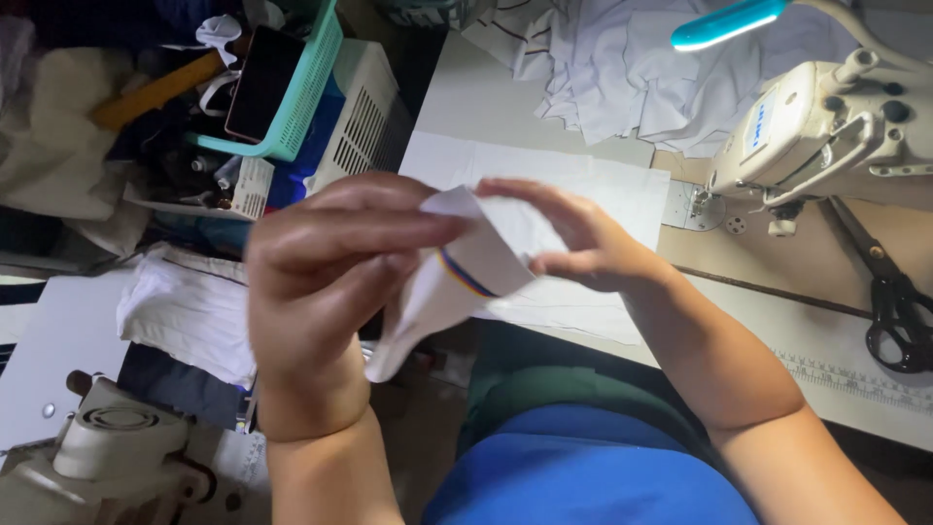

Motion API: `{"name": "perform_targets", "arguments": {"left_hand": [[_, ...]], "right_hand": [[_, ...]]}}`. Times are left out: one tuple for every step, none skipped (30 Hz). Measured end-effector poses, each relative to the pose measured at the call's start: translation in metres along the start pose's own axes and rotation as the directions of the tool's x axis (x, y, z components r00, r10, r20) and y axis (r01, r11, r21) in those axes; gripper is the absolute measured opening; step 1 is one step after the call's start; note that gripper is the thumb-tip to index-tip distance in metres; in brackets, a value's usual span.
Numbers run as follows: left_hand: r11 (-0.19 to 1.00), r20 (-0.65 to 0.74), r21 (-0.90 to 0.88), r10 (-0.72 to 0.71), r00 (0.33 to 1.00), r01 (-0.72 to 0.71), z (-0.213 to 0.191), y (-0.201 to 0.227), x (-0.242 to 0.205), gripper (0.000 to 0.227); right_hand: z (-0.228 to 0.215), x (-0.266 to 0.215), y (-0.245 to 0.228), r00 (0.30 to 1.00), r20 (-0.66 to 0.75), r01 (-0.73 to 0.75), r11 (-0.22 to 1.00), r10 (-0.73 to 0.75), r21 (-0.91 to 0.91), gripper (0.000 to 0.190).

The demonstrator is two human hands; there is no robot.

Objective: Folding and trimming white fabric pieces at a sewing station

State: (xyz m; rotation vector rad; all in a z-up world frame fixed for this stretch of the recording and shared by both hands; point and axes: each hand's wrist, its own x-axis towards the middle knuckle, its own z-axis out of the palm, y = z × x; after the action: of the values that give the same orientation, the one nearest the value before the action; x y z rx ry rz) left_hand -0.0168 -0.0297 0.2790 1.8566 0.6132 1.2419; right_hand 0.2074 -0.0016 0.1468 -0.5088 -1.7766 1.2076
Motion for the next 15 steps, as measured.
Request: {"name": "perform_targets", "arguments": {"left_hand": [[1.0,0.006,0.0,0.0,1.0,0.0,-0.001,-0.017,0.003,0.015],[0.996,0.065,-0.087,0.018,0.998,-0.012,-0.003,-0.034,0.007,0.016],[0.984,0.119,-0.175,0.042,0.992,-0.021,-0.004,-0.052,0.01,0.019],[0.984,0.122,-0.176,0.045,0.991,-0.023,-0.001,-0.066,0.01,0.019],[0.936,0.058,-0.329,-0.11,0.992,0.123,0.004,-0.08,0.01,0.022],[0.842,0.018,-0.481,-0.272,0.962,0.247,0.011,-0.096,0.01,0.026],[0.832,0.044,-0.49,-0.272,0.961,0.258,0.013,-0.098,0.006,0.026],[0.865,0.041,-0.399,-0.314,0.948,0.304,0.017,-0.102,0.003,0.027],[0.887,0.048,-0.309,-0.346,0.937,0.343,0.024,-0.107,0.003,0.029],[0.88,0.089,-0.322,-0.338,0.937,0.348,0.027,-0.111,-0.001,0.029],[0.903,0.007,-0.362,-0.248,0.969,0.233,0.033,-0.117,-0.006,0.028],[0.911,-0.082,-0.394,-0.162,0.983,0.117,0.037,-0.122,-0.01,0.028],[0.896,-0.039,-0.425,-0.161,0.986,0.129,0.043,-0.124,-0.018,0.028],[0.898,-0.054,-0.394,-0.237,0.97,0.197,0.046,-0.126,-0.025,0.027],[0.897,-0.077,-0.353,-0.31,0.948,0.265,0.05,-0.126,-0.033,0.027]], "right_hand": [[0.0,-0.009,0.004,1.0,-0.006,0.001,1.0,-0.001,0.0,0.072],[0.001,-0.018,0.008,0.998,0.037,-0.05,0.984,0.044,0.174,0.081],[0.001,-0.026,0.013,0.993,0.088,-0.106,0.936,0.08,0.337,0.091],[0.0,-0.034,0.015,0.993,0.086,-0.103,0.937,0.079,0.334,0.091],[0.0,-0.045,0.016,0.993,0.096,-0.099,0.89,0.063,0.444,0.086],[-0.001,-0.057,0.017,0.994,0.104,-0.095,0.831,0.045,0.548,0.082],[0.002,-0.069,0.017,0.995,0.079,-0.09,0.835,0.056,0.543,0.082],[0.005,-0.082,0.017,0.963,0.166,-0.257,0.91,0.213,0.326,0.068],[0.006,-0.097,0.015,0.9,0.199,-0.408,0.909,0.387,0.08,0.055],[0.007,-0.114,0.017,0.903,0.157,-0.416,0.906,0.401,0.076,0.055],[0.01,-0.135,0.018,0.901,0.132,-0.418,0.908,0.413,0.013,0.04],[0.015,-0.155,0.019,0.898,0.108,-0.423,0.905,0.426,-0.051,0.031],[0.005,-0.173,0.012,0.893,0.059,-0.444,0.895,0.446,-0.054,0.031],[-0.003,-0.191,0.004,0.879,0.056,-0.469,0.88,0.473,-0.071,0.028],[-0.011,-0.21,-0.003,0.867,0.062,-0.489,0.868,0.494,-0.083,0.028]]}}
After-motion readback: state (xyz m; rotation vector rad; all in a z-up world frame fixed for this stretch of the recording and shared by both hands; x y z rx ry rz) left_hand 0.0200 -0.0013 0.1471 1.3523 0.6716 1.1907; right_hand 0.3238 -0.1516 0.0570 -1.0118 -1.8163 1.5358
